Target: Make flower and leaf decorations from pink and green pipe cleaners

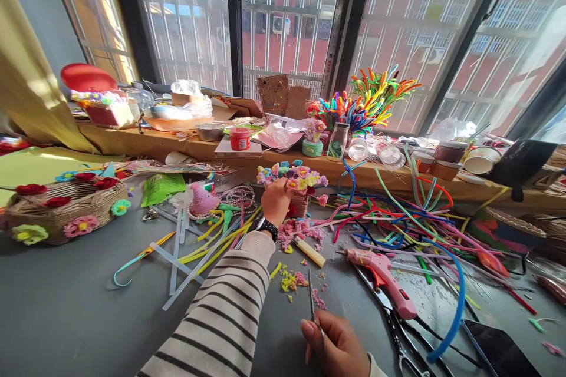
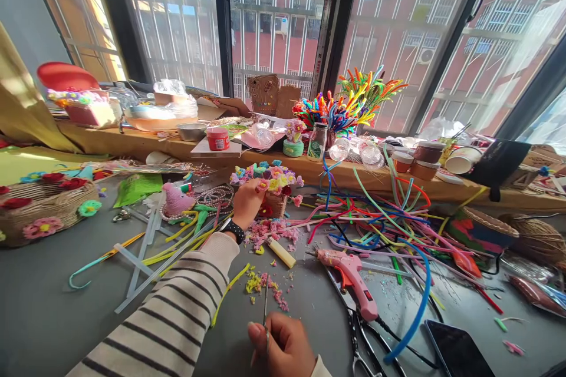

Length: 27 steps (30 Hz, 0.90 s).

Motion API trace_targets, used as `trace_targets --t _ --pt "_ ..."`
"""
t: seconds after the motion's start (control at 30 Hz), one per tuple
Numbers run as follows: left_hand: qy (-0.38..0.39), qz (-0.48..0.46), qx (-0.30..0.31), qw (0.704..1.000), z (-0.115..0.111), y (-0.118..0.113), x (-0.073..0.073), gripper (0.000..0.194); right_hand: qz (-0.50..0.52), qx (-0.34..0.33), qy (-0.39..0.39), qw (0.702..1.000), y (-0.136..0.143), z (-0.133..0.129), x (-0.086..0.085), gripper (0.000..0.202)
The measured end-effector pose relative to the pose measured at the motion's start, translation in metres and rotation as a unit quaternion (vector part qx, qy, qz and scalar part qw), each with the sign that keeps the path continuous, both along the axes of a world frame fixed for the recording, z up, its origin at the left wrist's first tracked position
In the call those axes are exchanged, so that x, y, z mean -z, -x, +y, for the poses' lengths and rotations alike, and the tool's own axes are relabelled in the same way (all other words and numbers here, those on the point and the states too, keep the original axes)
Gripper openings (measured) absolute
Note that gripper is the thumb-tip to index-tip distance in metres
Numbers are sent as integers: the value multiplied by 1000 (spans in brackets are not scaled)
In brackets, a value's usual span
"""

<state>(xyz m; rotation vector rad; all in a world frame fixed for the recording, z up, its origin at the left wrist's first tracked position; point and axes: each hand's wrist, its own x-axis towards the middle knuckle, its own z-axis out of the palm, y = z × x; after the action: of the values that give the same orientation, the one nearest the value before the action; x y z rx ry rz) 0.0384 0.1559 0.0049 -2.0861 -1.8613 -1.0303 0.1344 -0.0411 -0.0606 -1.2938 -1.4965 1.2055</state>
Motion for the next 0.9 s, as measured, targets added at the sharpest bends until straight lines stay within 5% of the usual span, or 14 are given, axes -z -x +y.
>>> trace_targets --t 0.9 --pt "68 50 28 996 14 -15 -21 25 4 10 3 1000 4 1 -1 48"
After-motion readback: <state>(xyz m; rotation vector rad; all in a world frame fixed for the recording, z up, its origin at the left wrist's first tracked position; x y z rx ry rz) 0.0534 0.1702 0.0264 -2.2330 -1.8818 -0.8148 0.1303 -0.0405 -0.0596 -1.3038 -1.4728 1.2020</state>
